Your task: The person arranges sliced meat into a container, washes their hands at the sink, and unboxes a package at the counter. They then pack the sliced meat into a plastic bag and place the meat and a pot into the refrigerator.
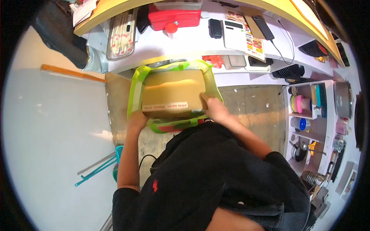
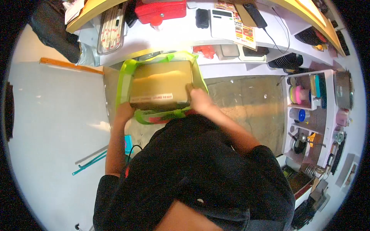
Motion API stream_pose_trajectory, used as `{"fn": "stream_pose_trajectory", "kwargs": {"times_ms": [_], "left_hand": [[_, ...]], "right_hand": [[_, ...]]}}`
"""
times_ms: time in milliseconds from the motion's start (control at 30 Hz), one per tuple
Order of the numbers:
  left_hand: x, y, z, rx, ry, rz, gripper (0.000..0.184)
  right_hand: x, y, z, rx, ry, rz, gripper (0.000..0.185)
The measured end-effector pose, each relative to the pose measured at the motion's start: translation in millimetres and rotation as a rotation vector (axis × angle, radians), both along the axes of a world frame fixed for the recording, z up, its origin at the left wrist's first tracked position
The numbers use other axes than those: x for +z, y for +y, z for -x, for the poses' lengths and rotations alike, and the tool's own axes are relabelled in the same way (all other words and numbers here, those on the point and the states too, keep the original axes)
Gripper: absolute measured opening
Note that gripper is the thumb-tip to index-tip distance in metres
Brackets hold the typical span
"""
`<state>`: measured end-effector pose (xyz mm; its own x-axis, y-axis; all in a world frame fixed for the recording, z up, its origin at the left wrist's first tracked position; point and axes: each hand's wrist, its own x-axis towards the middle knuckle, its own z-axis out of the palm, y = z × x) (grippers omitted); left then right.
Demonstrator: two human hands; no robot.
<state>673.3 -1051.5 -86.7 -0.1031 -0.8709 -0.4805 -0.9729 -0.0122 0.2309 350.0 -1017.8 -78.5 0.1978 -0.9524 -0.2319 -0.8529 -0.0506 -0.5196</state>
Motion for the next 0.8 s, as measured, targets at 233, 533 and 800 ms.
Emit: {"fn": "stream_pose_trajectory", "kwargs": {"times_ms": [233,533,800], "left_hand": [[25,21,17,0.192,0.143,0.224,0.070],[4,9,21,-0.017,0.166,0.335,0.075],[-3,32,18,0.015,0.203,0.440,0.068]], "right_hand": [[-2,4,-29,-0.058,0.304,-0.080,0.027],[-7,11,-20,0.001,-0.048,0.038,0.064],[-21,28,-38,-0.065,0.052,0.018,0.076]]}}
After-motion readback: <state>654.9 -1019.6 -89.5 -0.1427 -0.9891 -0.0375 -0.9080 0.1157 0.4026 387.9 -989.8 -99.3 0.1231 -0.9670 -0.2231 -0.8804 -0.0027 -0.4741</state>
